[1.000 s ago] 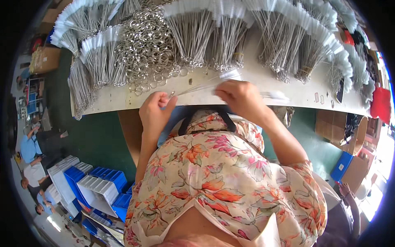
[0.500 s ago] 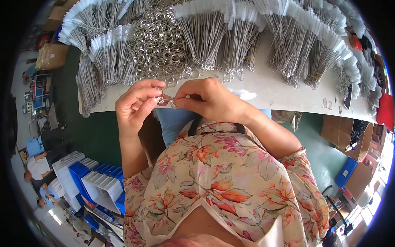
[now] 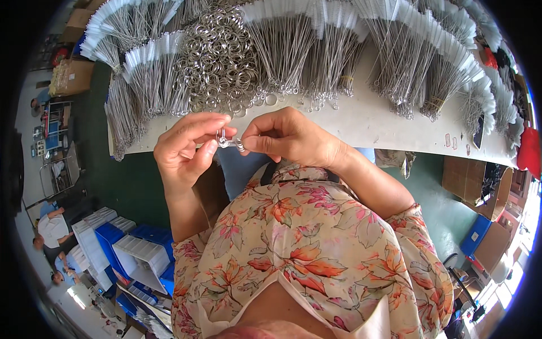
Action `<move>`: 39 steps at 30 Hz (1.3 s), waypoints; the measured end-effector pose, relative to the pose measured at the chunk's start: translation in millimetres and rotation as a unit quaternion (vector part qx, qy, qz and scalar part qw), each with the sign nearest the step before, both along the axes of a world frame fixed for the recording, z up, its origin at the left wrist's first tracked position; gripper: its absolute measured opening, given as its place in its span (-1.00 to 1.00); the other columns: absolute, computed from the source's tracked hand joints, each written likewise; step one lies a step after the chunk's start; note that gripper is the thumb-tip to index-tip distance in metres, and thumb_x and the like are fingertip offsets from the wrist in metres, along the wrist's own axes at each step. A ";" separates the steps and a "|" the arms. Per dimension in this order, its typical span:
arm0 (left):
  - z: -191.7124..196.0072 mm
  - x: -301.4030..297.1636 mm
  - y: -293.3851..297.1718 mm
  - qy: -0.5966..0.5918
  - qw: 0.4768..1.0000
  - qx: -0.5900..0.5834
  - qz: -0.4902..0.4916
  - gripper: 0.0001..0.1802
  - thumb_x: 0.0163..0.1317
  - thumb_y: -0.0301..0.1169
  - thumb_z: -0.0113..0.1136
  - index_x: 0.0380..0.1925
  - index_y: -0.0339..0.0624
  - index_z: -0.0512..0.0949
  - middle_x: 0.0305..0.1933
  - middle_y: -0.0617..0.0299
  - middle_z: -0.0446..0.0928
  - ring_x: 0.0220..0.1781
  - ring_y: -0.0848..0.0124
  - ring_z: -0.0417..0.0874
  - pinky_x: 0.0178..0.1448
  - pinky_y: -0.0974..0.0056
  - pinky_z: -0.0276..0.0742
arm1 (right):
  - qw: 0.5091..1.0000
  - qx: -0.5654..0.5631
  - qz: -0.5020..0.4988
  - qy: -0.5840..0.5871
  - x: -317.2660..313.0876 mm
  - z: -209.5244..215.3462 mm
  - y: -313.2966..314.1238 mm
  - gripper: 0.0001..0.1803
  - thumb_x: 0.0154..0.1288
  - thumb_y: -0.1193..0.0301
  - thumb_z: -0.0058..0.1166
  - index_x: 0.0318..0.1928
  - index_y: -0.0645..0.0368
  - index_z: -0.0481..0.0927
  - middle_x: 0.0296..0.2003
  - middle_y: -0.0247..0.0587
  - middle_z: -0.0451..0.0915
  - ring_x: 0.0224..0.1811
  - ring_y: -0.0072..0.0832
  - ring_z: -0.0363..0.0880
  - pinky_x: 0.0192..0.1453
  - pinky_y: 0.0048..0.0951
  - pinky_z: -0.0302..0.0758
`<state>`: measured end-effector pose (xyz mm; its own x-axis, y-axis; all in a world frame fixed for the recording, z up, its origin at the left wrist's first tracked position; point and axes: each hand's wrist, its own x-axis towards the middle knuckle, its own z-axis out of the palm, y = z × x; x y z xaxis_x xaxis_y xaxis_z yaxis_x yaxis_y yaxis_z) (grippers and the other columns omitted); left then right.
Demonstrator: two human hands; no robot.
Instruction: The person threads wire brushes onto metal key rings by hand and places the assembled brush sets into a cardboard box.
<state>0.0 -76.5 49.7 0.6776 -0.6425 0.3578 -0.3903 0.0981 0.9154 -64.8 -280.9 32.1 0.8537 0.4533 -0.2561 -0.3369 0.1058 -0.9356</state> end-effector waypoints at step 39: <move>-20.7 3.3 -0.2 0.367 0.916 -0.154 0.049 -0.81 0.26 -0.46 0.04 -0.16 -0.30 0.46 -0.46 0.30 0.43 -0.55 0.63 0.30 -0.48 0.49 0.27 | 0.990 0.053 -0.121 -0.040 19.2 7.3 18.3 -0.84 0.21 0.45 0.12 -0.26 0.29 0.55 -0.48 -0.45 0.52 -0.53 -0.79 0.34 -0.51 -0.71 0.31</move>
<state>3.3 -76.7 29.1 0.8576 -0.5103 -0.0640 0.2987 0.3930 0.8696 -45.6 -262.7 39.4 0.9561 0.2546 -0.1449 -0.2149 0.2732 -0.9377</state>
